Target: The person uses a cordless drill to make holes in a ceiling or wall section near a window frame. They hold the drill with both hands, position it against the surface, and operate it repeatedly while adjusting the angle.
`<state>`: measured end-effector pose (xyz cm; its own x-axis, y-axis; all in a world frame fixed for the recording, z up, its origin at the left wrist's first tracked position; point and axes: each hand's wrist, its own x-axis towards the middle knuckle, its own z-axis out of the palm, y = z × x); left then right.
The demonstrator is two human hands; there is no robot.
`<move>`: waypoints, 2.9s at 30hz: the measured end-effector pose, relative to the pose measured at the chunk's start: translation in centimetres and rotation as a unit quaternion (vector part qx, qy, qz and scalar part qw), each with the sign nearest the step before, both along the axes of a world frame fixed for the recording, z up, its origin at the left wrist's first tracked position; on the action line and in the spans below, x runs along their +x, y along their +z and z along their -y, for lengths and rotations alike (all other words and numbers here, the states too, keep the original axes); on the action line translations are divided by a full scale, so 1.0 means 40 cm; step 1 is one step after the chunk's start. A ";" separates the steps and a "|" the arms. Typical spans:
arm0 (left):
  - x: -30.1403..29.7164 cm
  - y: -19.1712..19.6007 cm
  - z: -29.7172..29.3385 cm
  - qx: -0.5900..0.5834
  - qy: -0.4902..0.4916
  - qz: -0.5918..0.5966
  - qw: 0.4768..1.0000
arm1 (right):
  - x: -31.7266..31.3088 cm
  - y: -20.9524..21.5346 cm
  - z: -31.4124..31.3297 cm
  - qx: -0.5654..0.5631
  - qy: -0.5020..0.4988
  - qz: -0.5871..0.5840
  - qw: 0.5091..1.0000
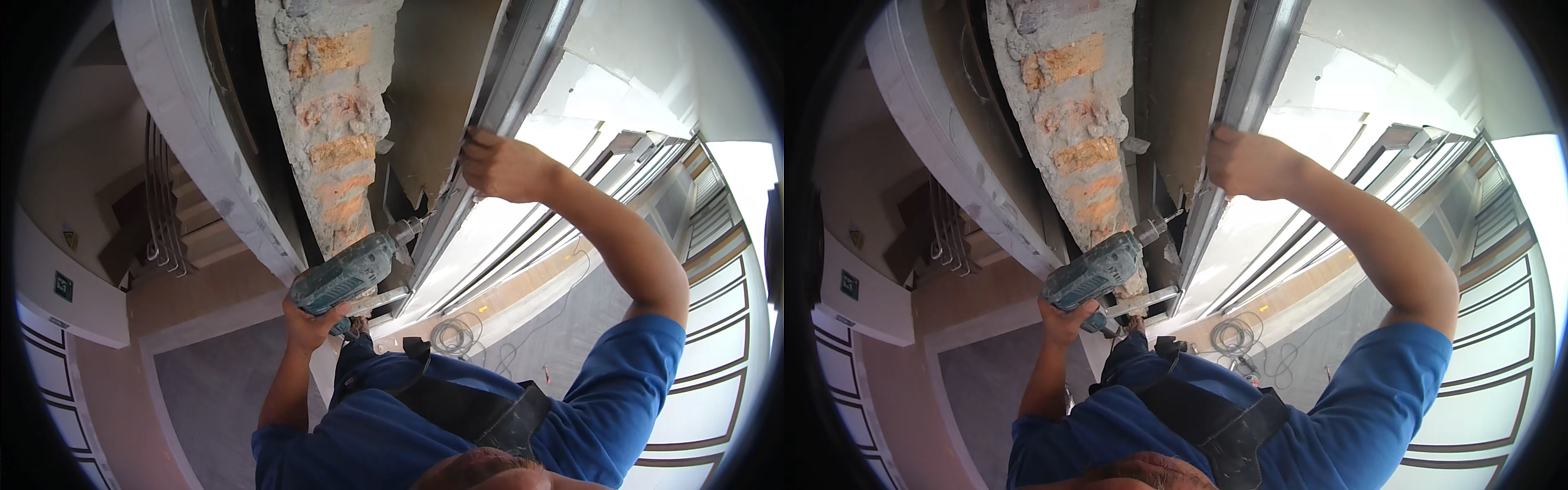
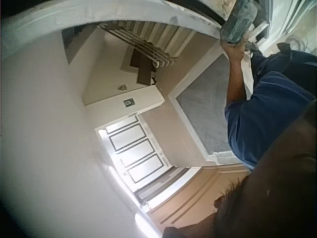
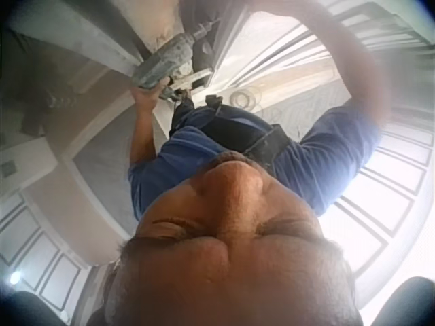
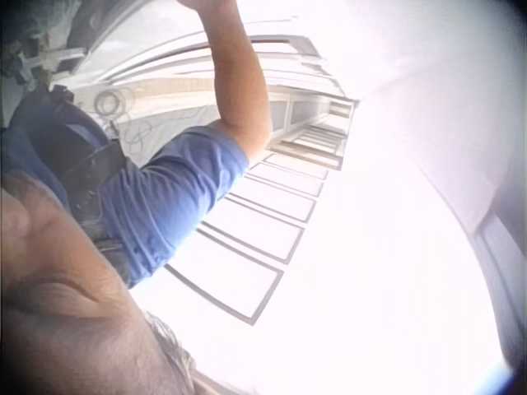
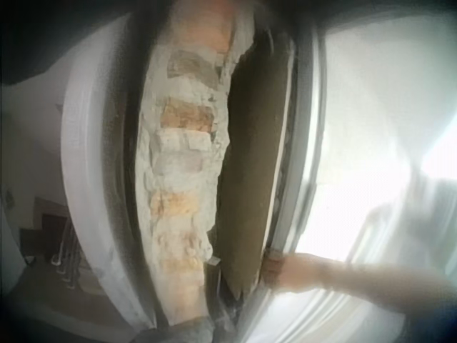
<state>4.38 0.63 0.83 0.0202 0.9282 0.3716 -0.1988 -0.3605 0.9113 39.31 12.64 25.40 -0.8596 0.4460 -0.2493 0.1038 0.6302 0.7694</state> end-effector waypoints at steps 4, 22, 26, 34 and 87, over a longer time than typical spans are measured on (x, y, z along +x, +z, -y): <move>0.014 0.006 -0.011 0.011 0.001 0.005 1.000 | 0.007 0.077 0.044 0.137 -0.067 0.038 0.988; 0.042 -0.005 -0.040 0.009 0.025 0.017 0.999 | 0.111 0.300 -0.017 0.181 0.091 -0.039 0.978; 0.045 -0.003 -0.046 0.003 0.022 0.023 0.999 | 0.126 0.274 -0.054 0.154 0.145 -0.171 0.962; 0.037 0.014 -0.052 0.001 0.008 0.017 1.000 | 0.122 0.255 -0.067 0.231 0.157 -0.261 0.924; 0.051 0.240 -0.003 -0.041 -0.035 -0.161 0.985 | 0.138 0.286 -0.123 0.227 0.228 -0.283 0.904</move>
